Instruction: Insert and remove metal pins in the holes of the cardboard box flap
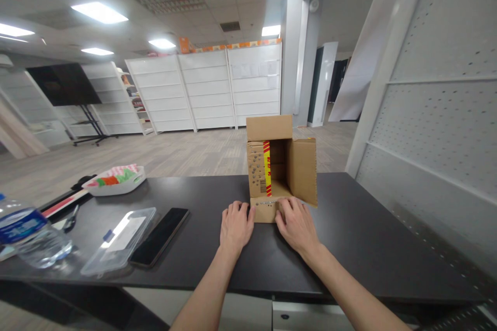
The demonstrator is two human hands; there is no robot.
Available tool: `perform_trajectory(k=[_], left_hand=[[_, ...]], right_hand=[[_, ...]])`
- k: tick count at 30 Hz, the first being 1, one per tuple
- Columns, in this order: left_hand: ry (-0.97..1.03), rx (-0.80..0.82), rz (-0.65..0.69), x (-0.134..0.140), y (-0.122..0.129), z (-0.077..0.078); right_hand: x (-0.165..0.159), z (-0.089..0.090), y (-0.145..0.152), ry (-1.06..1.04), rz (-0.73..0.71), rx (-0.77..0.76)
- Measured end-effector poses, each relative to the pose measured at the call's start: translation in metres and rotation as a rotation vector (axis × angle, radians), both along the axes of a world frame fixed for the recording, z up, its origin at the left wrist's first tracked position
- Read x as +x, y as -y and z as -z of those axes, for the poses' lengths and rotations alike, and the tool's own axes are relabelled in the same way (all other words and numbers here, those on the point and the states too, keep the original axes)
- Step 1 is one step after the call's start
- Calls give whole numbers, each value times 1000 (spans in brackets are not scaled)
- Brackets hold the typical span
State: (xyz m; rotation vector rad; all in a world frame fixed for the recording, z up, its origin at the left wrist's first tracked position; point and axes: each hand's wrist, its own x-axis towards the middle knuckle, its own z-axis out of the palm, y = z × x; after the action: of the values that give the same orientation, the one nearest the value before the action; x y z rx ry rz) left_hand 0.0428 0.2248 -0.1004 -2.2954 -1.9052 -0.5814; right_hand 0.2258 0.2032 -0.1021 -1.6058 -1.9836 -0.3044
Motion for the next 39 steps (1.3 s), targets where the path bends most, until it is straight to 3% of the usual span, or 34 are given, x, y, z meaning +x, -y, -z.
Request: perform_trajectory(k=[13, 28, 39], left_hand=[[8, -11, -8, -1, -2, 2], [-10, -8, -5, -1, -2, 2], [-20, 11, -6, -1, -2, 3]], right_hand=[[-3, 12, -19, -155, 128, 38], [-8, 11, -20, -40, 214, 3], [-8, 17, -23, 33, 235, 72]])
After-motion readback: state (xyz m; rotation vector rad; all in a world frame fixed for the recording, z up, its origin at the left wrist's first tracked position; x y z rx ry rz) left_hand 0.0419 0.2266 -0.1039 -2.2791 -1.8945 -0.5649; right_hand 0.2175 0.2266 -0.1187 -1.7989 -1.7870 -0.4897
